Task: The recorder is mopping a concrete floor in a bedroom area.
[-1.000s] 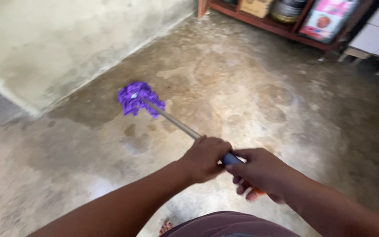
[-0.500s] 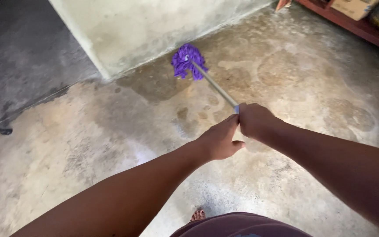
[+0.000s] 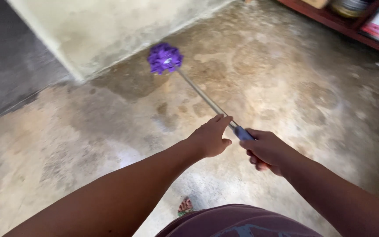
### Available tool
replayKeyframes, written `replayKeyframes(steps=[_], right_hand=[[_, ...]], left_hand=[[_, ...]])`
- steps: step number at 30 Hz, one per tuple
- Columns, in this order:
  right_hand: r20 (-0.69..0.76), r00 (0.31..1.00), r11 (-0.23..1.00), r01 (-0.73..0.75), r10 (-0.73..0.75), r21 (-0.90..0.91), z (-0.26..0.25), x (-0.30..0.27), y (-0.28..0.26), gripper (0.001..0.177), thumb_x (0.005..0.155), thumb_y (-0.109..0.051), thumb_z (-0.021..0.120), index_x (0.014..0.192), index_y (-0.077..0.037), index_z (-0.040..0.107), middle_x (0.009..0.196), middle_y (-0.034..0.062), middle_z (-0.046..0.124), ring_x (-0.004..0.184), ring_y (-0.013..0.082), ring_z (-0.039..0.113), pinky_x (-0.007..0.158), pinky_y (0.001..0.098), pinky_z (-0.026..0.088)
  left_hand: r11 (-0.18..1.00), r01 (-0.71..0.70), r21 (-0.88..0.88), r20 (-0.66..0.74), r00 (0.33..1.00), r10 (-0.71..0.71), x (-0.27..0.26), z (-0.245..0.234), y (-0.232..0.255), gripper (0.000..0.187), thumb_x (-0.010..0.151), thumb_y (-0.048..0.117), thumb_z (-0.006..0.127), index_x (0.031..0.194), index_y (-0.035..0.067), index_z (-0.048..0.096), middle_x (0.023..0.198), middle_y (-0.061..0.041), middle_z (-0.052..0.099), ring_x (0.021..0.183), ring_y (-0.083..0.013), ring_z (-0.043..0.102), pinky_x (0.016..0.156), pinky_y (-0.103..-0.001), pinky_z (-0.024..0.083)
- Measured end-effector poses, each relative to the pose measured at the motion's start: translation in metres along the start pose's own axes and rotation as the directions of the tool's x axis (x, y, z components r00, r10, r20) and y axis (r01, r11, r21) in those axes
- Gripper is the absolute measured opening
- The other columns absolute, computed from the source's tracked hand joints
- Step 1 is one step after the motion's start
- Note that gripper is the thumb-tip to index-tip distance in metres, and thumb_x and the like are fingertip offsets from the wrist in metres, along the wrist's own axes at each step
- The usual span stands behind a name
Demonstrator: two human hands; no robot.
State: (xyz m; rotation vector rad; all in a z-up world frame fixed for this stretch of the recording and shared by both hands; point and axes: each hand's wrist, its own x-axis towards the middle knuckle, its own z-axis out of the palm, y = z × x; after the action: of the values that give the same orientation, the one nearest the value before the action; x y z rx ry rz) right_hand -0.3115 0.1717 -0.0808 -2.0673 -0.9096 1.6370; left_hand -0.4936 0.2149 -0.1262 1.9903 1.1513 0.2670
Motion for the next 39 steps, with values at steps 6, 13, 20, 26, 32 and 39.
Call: replayKeyframes(steps=[6, 13, 20, 26, 32, 39], right_hand=[[-0.076, 0.997, 0.995, -0.018, 0.025, 0.096, -0.125, -0.092, 0.075, 0.054, 0.095, -0.019, 0.066, 0.148, -0.012, 0.059, 0.072, 0.0066, 0.054, 0.051, 0.0123, 0.045, 0.041, 0.0283, 0.032], [-0.151, 0.981, 0.993, -0.119, 0.119, 0.007, -0.258, -0.236, 0.158, 0.052, 0.091, -0.024, 0.067, 0.143, -0.025, 0.063, 0.070, 0.0044, 0.055, 0.045, 0.0126, 0.037, 0.038, 0.0303, 0.027], [-0.315, 0.905, 0.922, -0.350, 0.287, -0.167, -0.374, -0.336, 0.280, 0.052, 0.097, -0.024, 0.071, 0.145, -0.037, 0.057, 0.071, 0.0103, 0.061, 0.043, 0.0166, 0.044, 0.038, 0.0341, 0.034], [-0.303, 0.927, 0.953, -0.272, 0.222, -0.132, -0.458, -0.369, 0.383, 0.050, 0.098, -0.018, 0.072, 0.146, -0.025, 0.059, 0.070, 0.0171, 0.064, 0.038, 0.0216, 0.058, 0.033, 0.0364, 0.047], [-0.291, 0.907, 0.919, -0.359, 0.303, -0.164, -0.328, -0.348, 0.265, 0.044, 0.097, -0.027, 0.073, 0.140, -0.023, 0.065, 0.064, 0.0129, 0.063, 0.038, 0.0177, 0.046, 0.035, 0.0327, 0.036], [-0.118, 0.961, 0.948, -0.218, 0.250, 0.233, -0.232, -0.261, 0.215, 0.047, 0.091, -0.020, 0.068, 0.137, -0.015, 0.063, 0.075, 0.0096, 0.061, 0.050, 0.0142, 0.052, 0.039, 0.0291, 0.039]], left_hand=[[0.934, -0.317, 0.164, 0.113, 0.947, 0.302, 0.024, 0.100, 0.095, 0.071, 0.091, 0.028, 0.070, 0.152, 0.014, 0.037, 0.161, -0.018, 0.030, 0.146, -0.0369, 0.034, 0.110, -0.053, 0.038], [0.776, -0.615, 0.141, 0.180, 0.787, 0.590, 0.015, 0.213, 0.270, 0.057, 0.086, 0.032, 0.070, 0.137, 0.013, 0.052, 0.138, -0.010, 0.059, 0.133, -0.0318, 0.050, 0.107, -0.057, 0.037], [0.722, -0.692, -0.020, 0.482, 0.626, 0.613, -0.028, 0.286, 0.413, 0.044, 0.095, 0.048, 0.058, 0.118, 0.010, 0.062, 0.102, -0.009, 0.072, 0.095, -0.0241, 0.073, 0.086, -0.043, 0.055], [0.658, -0.738, -0.151, 0.534, 0.499, 0.682, -0.042, 0.313, 0.464, 0.041, 0.094, 0.047, 0.057, 0.111, 0.010, 0.061, 0.084, -0.006, 0.072, 0.076, -0.0198, 0.073, 0.072, -0.041, 0.059], [0.725, -0.682, -0.094, 0.595, 0.546, 0.590, -0.027, 0.296, 0.397, 0.039, 0.088, 0.049, 0.065, 0.097, 0.011, 0.067, 0.080, -0.007, 0.071, 0.072, -0.0225, 0.072, 0.069, -0.044, 0.058], [0.809, -0.581, 0.092, 0.483, 0.737, 0.474, -0.012, 0.236, 0.285, 0.036, 0.082, 0.049, 0.073, 0.091, 0.014, 0.070, 0.092, -0.008, 0.074, 0.091, -0.0302, 0.072, 0.080, -0.045, 0.055]])
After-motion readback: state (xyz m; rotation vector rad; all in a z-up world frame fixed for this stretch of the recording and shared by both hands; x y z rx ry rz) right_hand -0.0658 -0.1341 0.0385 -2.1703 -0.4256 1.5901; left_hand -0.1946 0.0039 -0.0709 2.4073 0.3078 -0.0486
